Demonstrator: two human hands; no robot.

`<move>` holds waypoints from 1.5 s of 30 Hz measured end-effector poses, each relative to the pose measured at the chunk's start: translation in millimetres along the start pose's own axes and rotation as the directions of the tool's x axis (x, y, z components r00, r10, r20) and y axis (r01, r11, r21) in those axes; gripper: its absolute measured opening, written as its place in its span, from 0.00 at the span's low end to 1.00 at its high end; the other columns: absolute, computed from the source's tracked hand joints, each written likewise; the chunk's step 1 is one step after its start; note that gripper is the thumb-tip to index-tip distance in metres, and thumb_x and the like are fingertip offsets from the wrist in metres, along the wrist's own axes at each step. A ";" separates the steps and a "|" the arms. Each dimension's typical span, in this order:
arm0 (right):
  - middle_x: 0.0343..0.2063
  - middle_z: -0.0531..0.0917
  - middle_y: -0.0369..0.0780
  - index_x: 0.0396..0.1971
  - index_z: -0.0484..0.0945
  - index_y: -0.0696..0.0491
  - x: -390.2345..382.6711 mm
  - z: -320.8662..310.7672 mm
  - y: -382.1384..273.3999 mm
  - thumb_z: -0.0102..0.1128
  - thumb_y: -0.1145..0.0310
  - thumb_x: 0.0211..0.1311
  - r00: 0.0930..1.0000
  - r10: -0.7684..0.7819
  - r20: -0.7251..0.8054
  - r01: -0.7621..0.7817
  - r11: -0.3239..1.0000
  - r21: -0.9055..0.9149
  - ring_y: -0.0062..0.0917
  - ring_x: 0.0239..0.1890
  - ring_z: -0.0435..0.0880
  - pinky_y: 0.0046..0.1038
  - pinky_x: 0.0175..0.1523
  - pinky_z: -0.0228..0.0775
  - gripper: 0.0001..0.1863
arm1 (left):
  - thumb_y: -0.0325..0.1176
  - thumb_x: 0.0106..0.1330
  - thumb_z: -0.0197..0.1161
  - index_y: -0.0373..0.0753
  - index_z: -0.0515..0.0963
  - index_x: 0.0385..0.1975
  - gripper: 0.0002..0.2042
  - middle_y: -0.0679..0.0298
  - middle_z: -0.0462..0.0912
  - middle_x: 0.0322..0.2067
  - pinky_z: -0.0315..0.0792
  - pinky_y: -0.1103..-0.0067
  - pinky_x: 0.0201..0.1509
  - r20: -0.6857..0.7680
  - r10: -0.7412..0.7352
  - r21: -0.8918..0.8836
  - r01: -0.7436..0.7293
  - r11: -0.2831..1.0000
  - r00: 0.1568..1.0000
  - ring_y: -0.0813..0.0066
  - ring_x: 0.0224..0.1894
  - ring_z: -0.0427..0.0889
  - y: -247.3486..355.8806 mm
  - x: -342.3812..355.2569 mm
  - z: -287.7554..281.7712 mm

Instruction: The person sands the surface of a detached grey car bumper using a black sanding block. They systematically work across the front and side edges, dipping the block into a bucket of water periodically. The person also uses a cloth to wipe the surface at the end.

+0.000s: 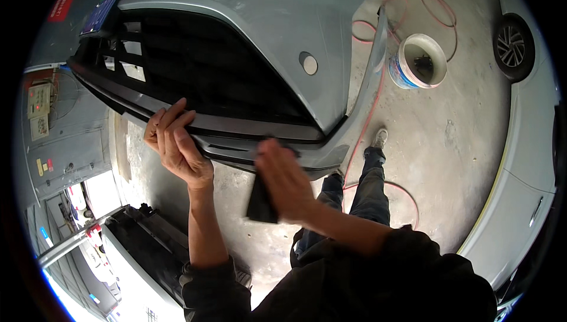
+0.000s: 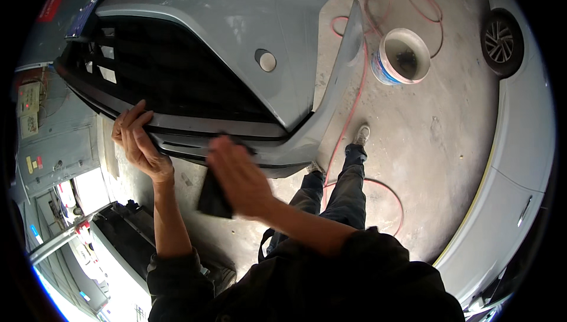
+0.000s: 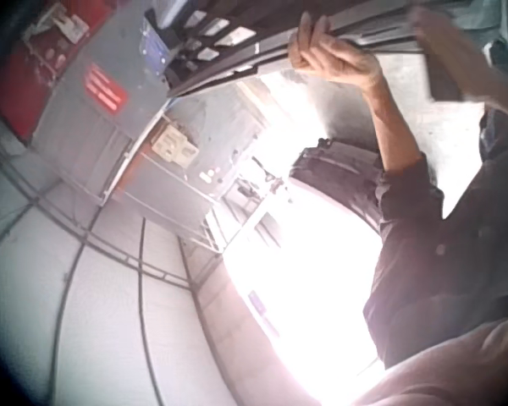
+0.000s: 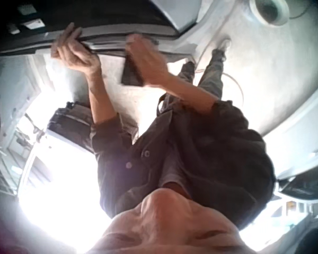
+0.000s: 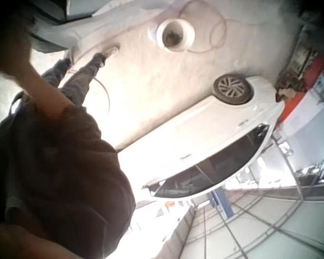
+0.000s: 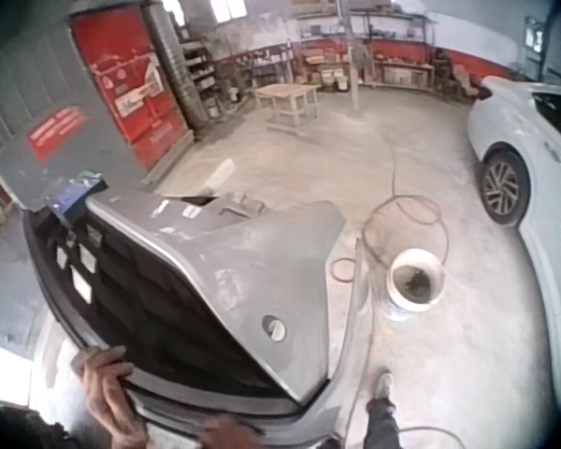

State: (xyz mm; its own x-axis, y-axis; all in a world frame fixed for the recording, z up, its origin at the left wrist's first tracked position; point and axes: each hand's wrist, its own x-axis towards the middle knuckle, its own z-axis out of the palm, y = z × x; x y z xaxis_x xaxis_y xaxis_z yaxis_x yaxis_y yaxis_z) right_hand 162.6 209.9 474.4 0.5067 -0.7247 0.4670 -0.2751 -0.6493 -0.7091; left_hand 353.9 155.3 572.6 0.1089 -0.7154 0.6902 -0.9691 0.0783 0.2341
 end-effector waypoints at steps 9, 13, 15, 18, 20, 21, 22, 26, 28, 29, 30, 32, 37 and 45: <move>0.74 0.52 0.61 0.70 0.54 0.71 26.4 -22.8 -18.1 0.59 0.73 0.47 0.988 0.133 0.075 -0.142 0.981 0.132 0.51 0.78 0.50 0.48 0.79 0.42 0.47 | 0.44 0.75 0.41 0.40 0.84 0.26 0.24 0.66 0.86 0.39 0.53 0.66 0.70 -0.034 -0.023 -0.075 0.020 0.997 0.999 0.65 0.64 0.65 2.9 -11.3 10.0; 0.74 0.51 0.61 0.70 0.54 0.71 -27.3 -33.0 13.0 0.60 0.73 0.47 0.973 0.225 0.054 -0.229 0.969 0.094 0.52 0.78 0.48 0.48 0.80 0.41 0.47 | 0.44 0.71 0.46 0.41 0.83 0.25 0.21 0.67 0.85 0.40 0.52 0.65 0.70 -0.025 0.021 -0.056 -0.023 0.998 0.999 0.65 0.65 0.63 -1.4 -11.1 10.9; 0.74 0.50 0.61 0.70 0.53 0.71 -19.3 -29.4 2.8 0.61 0.72 0.47 0.954 0.301 0.007 -0.297 0.938 0.178 0.53 0.78 0.47 0.47 0.80 0.39 0.48 | 0.43 0.69 0.47 0.41 0.83 0.26 0.19 0.66 0.85 0.41 0.52 0.65 0.70 -0.009 0.004 -0.041 -0.004 0.999 1.000 0.65 0.64 0.64 2.8 -12.1 11.0; 0.74 0.50 0.60 0.71 0.51 0.70 14.4 -27.1 -14.3 0.62 0.70 0.49 0.978 0.197 0.073 -0.207 0.964 0.167 0.52 0.78 0.47 0.47 0.80 0.40 0.49 | 0.43 0.68 0.44 0.38 0.83 0.27 0.21 0.64 0.86 0.41 0.53 0.64 0.71 0.009 -0.010 0.009 0.009 1.000 1.000 0.65 0.62 0.68 2.0 -10.4 9.1; 0.74 0.50 0.60 0.71 0.51 0.71 -4.9 -24.0 -2.0 0.62 0.70 0.48 0.979 0.189 0.076 -0.200 0.966 0.162 0.52 0.78 0.47 0.47 0.80 0.40 0.49 | 0.42 0.68 0.44 0.38 0.83 0.27 0.21 0.64 0.85 0.40 0.53 0.64 0.71 0.009 -0.001 0.006 0.001 1.000 1.000 0.65 0.62 0.67 -1.1 -10.5 9.1; 0.75 0.50 0.60 0.71 0.51 0.71 -17.9 -22.6 8.3 0.62 0.71 0.48 0.981 0.180 0.078 -0.191 0.968 0.162 0.52 0.78 0.47 0.46 0.80 0.40 0.50 | 0.42 0.68 0.44 0.38 0.83 0.27 0.21 0.64 0.86 0.40 0.53 0.64 0.71 0.011 0.002 0.008 -0.002 1.000 1.000 0.65 0.62 0.67 -1.5 -10.3 8.5; 0.75 0.50 0.60 0.72 0.50 0.71 -21.6 -30.6 17.4 0.62 0.70 0.47 0.983 0.178 0.036 -0.181 0.978 0.107 0.51 0.78 0.47 0.46 0.80 0.40 0.51 | 0.42 0.68 0.43 0.38 0.83 0.27 0.21 0.64 0.86 0.40 0.53 0.64 0.71 0.011 0.007 0.013 -0.007 1.000 1.000 0.65 0.63 0.67 -0.6 -10.8 8.0; 0.75 0.50 0.59 0.73 0.51 0.68 2.7 -28.9 -7.6 0.61 0.74 0.46 0.972 0.231 0.043 -0.235 0.945 0.228 0.48 0.79 0.46 0.45 0.80 0.38 0.50 | 0.41 0.69 0.43 0.38 0.83 0.27 0.21 0.64 0.86 0.39 0.53 0.64 0.72 0.003 -0.005 -0.004 0.005 1.000 1.000 0.66 0.62 0.67 2.2 -10.5 9.0; 0.75 0.50 0.58 0.73 0.51 0.67 -2.2 -29.9 1.5 0.61 0.74 0.45 0.977 0.169 0.133 -0.193 0.962 0.192 0.48 0.79 0.47 0.43 0.81 0.38 0.51 | 0.42 0.68 0.44 0.40 0.84 0.25 0.21 0.67 0.86 0.37 0.54 0.65 0.71 -0.011 -0.025 -0.024 0.025 0.999 1.000 0.67 0.61 0.66 1.0 -11.6 11.9; 0.75 0.50 0.58 0.73 0.51 0.67 -5.9 -33.7 9.2 0.61 0.74 0.45 0.976 0.132 0.172 -0.162 0.972 0.172 0.48 0.79 0.47 0.43 0.81 0.38 0.51 | 0.43 0.68 0.45 0.41 0.84 0.23 0.21 0.68 0.86 0.36 0.54 0.65 0.70 -0.027 -0.030 -0.036 0.029 0.999 0.999 0.67 0.61 0.66 1.3 -8.7 13.8; 0.75 0.51 0.56 0.73 0.52 0.66 -25.9 -31.9 23.5 0.63 0.70 0.45 0.986 0.126 0.106 -0.143 0.974 0.175 0.46 0.79 0.47 0.41 0.81 0.38 0.52 | 0.43 0.68 0.44 0.41 0.84 0.23 0.21 0.68 0.86 0.36 0.55 0.65 0.71 -0.038 -0.020 -0.034 0.019 0.999 0.999 0.68 0.61 0.66 1.6 -6.1 14.2; 0.74 0.57 0.55 0.71 0.58 0.64 -58.5 -50.5 40.5 0.64 0.67 0.50 0.972 0.217 0.093 -0.233 0.944 0.235 0.47 0.77 0.54 0.42 0.79 0.46 0.46 | 0.43 0.67 0.44 0.41 0.84 0.24 0.21 0.68 0.86 0.36 0.55 0.65 0.71 -0.037 -0.013 -0.028 0.012 1.000 0.999 0.68 0.61 0.66 -3.1 -9.1 10.3; 0.68 0.67 0.56 0.67 0.67 0.63 -71.2 -81.2 50.9 0.63 0.68 0.50 0.981 0.191 0.032 -0.194 0.962 0.191 0.50 0.72 0.64 0.45 0.74 0.58 0.40 | 0.42 0.66 0.43 0.42 0.84 0.23 0.21 0.67 0.87 0.36 0.55 0.64 0.72 -0.023 0.032 0.014 -0.032 0.999 0.999 0.70 0.61 0.69 -8.4 -8.1 7.9; 0.73 0.54 0.61 0.69 0.59 0.71 -2.5 -29.8 -4.2 0.60 0.75 0.45 0.992 0.122 0.036 -0.128 0.958 0.255 0.52 0.78 0.49 0.46 0.79 0.43 0.45 | 0.42 0.65 0.43 0.41 0.83 0.23 0.21 0.66 0.87 0.34 0.56 0.65 0.71 -0.025 0.067 0.052 -0.065 0.997 0.997 0.68 0.60 0.69 -5.2 -9.7 13.0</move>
State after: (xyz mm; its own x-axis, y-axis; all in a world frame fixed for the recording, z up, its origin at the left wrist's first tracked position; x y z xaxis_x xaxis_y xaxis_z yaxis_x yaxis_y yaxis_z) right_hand 138.2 207.6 492.0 0.4983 -0.7899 0.3573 -0.1198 -0.4709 -0.8740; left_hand 355.0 152.8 555.8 0.0496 -0.6913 0.7209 -0.9843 0.0887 0.1528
